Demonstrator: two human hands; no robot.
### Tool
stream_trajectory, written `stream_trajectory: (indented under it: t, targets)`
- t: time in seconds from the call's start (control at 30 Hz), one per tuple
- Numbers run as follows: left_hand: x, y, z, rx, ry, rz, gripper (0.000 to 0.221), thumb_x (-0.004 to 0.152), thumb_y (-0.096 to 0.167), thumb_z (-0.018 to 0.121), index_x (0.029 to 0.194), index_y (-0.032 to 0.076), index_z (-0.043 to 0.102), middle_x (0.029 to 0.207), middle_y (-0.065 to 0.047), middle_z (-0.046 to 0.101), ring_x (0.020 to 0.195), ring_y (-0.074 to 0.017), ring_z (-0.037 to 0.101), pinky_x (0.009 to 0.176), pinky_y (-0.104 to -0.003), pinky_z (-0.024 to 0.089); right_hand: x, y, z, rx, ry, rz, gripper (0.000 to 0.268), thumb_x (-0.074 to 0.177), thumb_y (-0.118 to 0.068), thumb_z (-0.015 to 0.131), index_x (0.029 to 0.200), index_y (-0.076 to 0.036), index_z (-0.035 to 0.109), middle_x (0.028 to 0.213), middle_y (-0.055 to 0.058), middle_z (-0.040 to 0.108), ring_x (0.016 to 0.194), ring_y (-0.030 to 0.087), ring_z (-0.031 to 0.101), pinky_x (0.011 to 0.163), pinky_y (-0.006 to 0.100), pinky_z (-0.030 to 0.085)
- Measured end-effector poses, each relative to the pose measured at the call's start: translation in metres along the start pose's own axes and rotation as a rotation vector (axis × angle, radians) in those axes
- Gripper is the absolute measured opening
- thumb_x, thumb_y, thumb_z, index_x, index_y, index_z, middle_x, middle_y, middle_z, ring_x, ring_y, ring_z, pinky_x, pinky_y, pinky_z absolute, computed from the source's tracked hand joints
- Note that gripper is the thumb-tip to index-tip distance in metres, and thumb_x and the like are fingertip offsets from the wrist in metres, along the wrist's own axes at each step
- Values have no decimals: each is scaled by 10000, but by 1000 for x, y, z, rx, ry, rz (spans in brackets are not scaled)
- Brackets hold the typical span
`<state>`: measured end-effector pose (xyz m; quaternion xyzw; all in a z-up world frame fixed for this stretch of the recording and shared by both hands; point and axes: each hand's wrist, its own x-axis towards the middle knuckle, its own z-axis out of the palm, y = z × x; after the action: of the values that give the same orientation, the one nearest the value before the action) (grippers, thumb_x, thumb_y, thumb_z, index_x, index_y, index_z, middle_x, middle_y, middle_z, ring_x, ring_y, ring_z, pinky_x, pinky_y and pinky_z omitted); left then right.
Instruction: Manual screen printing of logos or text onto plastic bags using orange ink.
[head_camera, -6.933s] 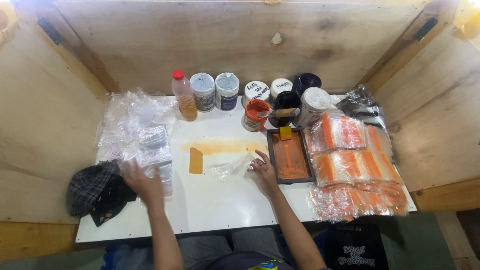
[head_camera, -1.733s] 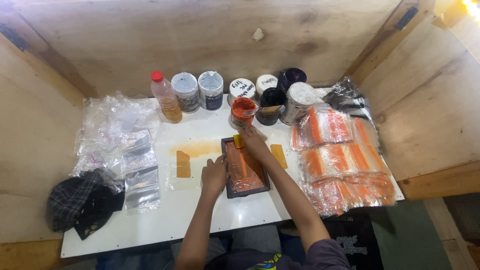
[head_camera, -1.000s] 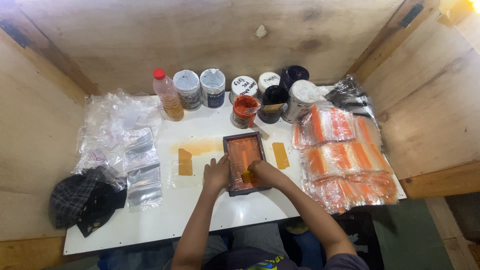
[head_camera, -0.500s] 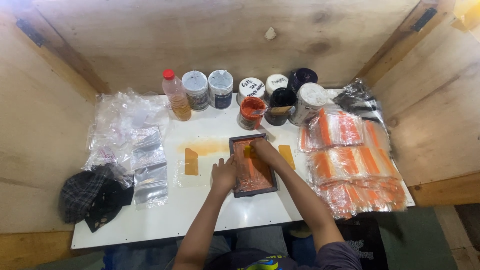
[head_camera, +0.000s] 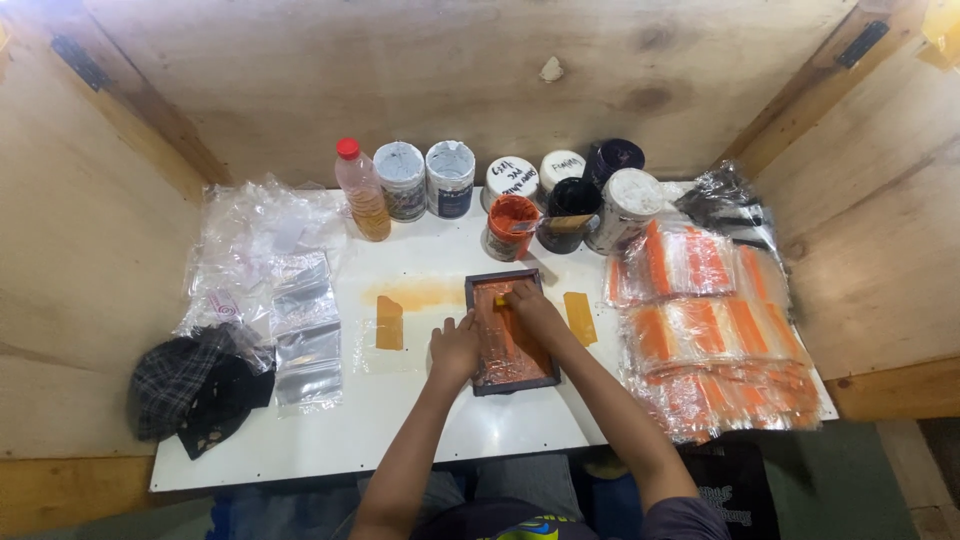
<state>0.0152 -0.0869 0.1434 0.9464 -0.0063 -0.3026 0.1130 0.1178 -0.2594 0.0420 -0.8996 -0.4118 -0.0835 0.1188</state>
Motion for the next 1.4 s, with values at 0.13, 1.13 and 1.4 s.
stream_trajectory:
  t: [0.13, 1.13, 1.4]
  targets:
    - [4, -2, 2, -6, -12, 3, 930, 744, 47, 839, 1560, 58, 392, 1698, -43, 260, 1410, -380, 340, 1064, -489, 360, -21, -17, -12, -63, -1, -40, 257, 767, -81, 751, 1019, -43, 717, 873, 80, 622, 874, 240, 606, 890, 312, 484]
    - [22, -1, 19, -2, 29, -7, 942, 697, -2, 862, 1531, 3, 423, 1675, -109, 296, 1392, -389, 371, 1035, -505, 420, 18, 18, 20, -230, -52, 117, 223, 909, -17, 650, 1099, -112, 719, 1017, 80, 666, 1005, 239, 631, 939, 350, 508]
    - [19, -2, 16, -3, 3, 6, 923, 745, 109, 862, 1546, 35, 408, 1682, -95, 271, 1406, -407, 338, 1059, -519, 397, -27, -17, 1, -75, 7, 20, 293, 787, -47, 789, 1070, -66, 716, 956, 121, 678, 974, 262, 633, 1005, 348, 462]
